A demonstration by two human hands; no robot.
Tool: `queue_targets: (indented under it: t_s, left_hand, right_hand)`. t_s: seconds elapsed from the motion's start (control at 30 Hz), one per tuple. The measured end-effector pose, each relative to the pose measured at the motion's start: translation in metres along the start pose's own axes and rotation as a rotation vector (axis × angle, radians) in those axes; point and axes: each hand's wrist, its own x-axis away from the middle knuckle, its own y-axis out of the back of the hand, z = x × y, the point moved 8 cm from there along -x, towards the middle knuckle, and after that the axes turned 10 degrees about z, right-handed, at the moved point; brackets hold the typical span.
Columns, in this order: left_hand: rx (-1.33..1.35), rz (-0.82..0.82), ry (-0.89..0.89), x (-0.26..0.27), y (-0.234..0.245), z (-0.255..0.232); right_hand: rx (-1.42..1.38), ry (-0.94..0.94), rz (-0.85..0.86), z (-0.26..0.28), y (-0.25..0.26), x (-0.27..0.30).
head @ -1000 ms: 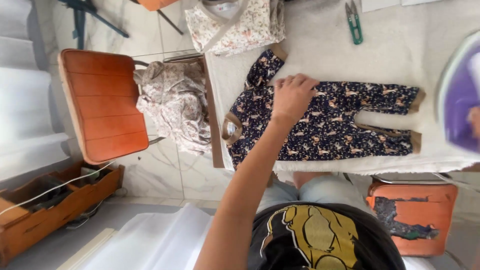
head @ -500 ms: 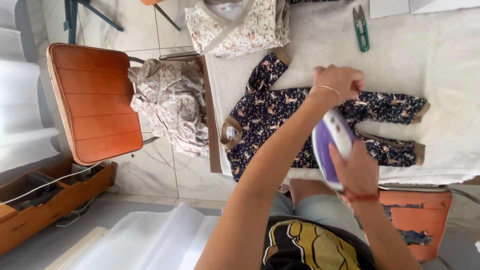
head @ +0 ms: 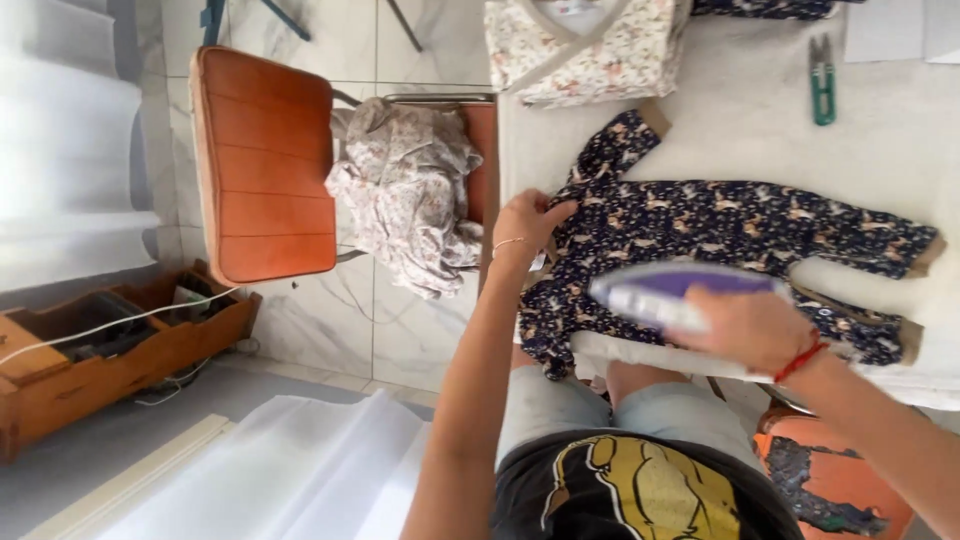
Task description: Ironing and folding baby rompers on a padded table in a production environment.
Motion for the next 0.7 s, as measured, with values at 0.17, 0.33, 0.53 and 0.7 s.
queue_targets:
  t_s: [0.17,0.33,0.53,0.7]
  left_hand:
    - [0.007,0.072,-0.042,0.002,0.008,-0.005]
    - [-0.025,0.203,-0.139,0.000,0.014,-0.012]
    - [0.102,-0.126,-0.420,-0.007,0.038,-0.007]
    - [0.226,-0.224,-0.469,0.002,0.044,0.012]
  right_hand:
    - [-0.350,-0.393,0.035,-0.023,0.059,-0.020]
    - [-0.009,-0.105,0.039,0.007,0.007,-0.025]
    - [0.154,0.126,-0.183,0.038,0.031,-0.027]
    - [-0.269,-0.303,0.017,0.020,0.072,-0.058]
